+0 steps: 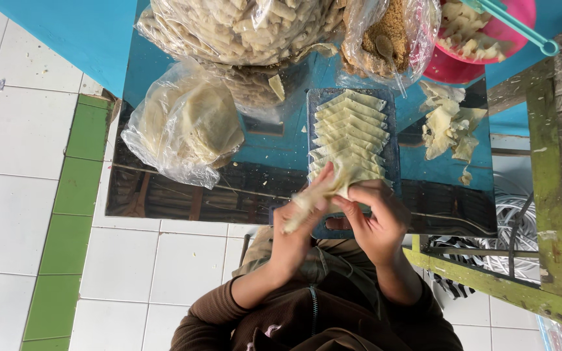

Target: The person tears pieces from thin dough sheets and arranges the torn pieces in overlapping rows on a blue tray. They then spoon a brown grated topping from a plastic bag over the arranged dough pieces, working on a glass table with bags of dough pieces nearby.

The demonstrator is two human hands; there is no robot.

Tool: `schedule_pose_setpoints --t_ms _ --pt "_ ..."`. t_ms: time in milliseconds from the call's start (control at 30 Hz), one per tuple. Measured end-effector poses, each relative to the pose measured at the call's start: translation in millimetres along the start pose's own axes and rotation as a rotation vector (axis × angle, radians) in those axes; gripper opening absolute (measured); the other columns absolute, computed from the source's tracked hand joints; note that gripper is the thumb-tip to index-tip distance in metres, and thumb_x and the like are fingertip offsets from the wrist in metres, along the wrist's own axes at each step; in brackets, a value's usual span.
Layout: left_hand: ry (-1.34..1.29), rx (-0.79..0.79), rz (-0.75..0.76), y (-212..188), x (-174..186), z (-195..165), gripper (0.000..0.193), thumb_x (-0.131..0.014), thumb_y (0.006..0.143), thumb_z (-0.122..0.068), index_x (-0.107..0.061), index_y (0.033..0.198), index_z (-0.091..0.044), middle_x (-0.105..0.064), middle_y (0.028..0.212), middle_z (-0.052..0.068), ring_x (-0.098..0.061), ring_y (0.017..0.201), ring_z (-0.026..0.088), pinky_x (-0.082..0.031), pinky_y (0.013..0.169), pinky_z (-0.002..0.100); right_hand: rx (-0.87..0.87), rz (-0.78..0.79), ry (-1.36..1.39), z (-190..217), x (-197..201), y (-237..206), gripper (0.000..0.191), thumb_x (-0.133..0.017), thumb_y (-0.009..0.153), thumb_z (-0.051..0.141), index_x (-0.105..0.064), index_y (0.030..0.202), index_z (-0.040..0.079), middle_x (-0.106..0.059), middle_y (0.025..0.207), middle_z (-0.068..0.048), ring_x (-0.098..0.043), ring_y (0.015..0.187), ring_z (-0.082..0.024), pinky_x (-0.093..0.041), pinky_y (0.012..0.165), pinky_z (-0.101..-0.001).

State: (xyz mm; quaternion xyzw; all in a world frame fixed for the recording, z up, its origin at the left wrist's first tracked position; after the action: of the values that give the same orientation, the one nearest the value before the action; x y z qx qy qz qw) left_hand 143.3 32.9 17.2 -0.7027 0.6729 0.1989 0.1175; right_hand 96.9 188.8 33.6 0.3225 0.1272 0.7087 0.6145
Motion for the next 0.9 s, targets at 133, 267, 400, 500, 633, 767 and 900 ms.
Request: schedule_pose_setpoints --t_ms 133,267,400,500,633,767,900 --pt "-0.621 0.208 -0.342 3.7 2.8 17.2 0.035 -0.064 0.103 -0.015 -0.059 0.134 0.001 -0.067 0.132 0.013 -0.063 0.123 0.023 -0.049 0.108 0.039 -0.482 -0.041 0.375 -15.9 -3.8 -8.3 0.017 -0.074 0.095 0.007 -0.064 0.107 -0.001 -0.07 0.089 -0.002 -0.065 0.079 -0.005 -0.055 0.066 -0.0205" --pt "-0.729 0.243 -0.374 13.0 15.2 9.1 0.037 -0.062 0.102 -0.023 -0.059 0.129 0.001 -0.069 0.125 0.014 -0.07 0.112 0.023 -0.058 0.097 0.039 -0.533 -0.074 0.617 -42.9 1.3 -26.4 0.017 -0.076 0.1 0.009 -0.067 0.111 -0.001 -0.067 0.092 -0.002 -0.06 0.079 -0.004 -0.048 0.069 -0.0178" --pt "-0.667 0.34 -0.331 18.6 28.5 -2.6 0.04 -0.062 0.103 -0.026 -0.058 0.132 0.003 -0.069 0.12 0.016 -0.073 0.1 0.025 -0.063 0.079 0.04 -0.637 -0.075 0.756 -70.4 27.2 -44.4 0.019 -0.076 0.098 0.008 -0.07 0.113 -0.001 -0.071 0.097 -0.006 -0.064 0.083 -0.008 -0.051 0.073 -0.0202" --pt "-0.659 0.372 -0.359 24.4 41.0 -1.0 0.042 -0.06 0.1 -0.025 -0.058 0.128 0.006 -0.071 0.118 0.018 -0.076 0.098 0.026 -0.067 0.078 0.041 -0.687 -0.046 0.724 -82.9 52.1 -45.2 0.02 -0.076 0.097 0.007 -0.071 0.114 -0.003 -0.073 0.099 -0.008 -0.067 0.086 -0.01 -0.053 0.078 -0.0219" --pt "-0.465 0.302 -0.303 29.1 65.7 4.3 0.04 -0.066 0.1 -0.019 -0.058 0.129 0.006 -0.07 0.116 0.017 -0.075 0.096 0.025 -0.065 0.076 0.039 -0.724 -0.027 0.723 -75.9 84.3 -21.9 0.018 -0.072 0.092 0.008 -0.071 0.108 -0.001 -0.075 0.095 -0.009 -0.072 0.084 -0.014 -0.062 0.074 -0.0321" --pt "0.151 0.0 -0.153 33.7 81.0 -5.1 0.046 -0.072 0.104 -0.012 -0.055 0.143 0.007 -0.069 0.123 0.019 -0.073 0.106 0.023 -0.06 0.088 0.037 -0.387 -0.016 0.202 -43.1 100.2 16.7 0.017 -0.074 0.099 0.004 -0.071 0.116 0.001 -0.072 0.105 -0.007 -0.068 0.092 -0.009 -0.055 0.084 -0.0247" --pt "0.681 -0.033 -0.202 34.2 75.7 -23.8 0.061 -0.074 0.094 -0.015 -0.044 0.147 -0.004 -0.076 0.111 0.015 -0.078 0.1 0.026 -0.063 0.083 0.036 0.161 0.359 -0.465 -8.9 70.0 29.9 0.032 -0.08 0.084 0.012 -0.072 0.115 0.005 -0.07 0.107 -0.007 -0.066 0.097 -0.02 -0.053 0.084 -0.0333"
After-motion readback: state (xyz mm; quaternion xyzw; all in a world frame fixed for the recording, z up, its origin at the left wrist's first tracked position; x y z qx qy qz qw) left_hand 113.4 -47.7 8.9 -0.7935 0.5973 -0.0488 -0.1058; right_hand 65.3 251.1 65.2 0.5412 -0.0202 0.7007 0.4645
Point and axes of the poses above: each hand's wrist, its own y-axis towards the middle knuckle, its own x-axis out of the back of the hand, z = x × y, the point moved 1 cm from there along y, towards the middle knuckle
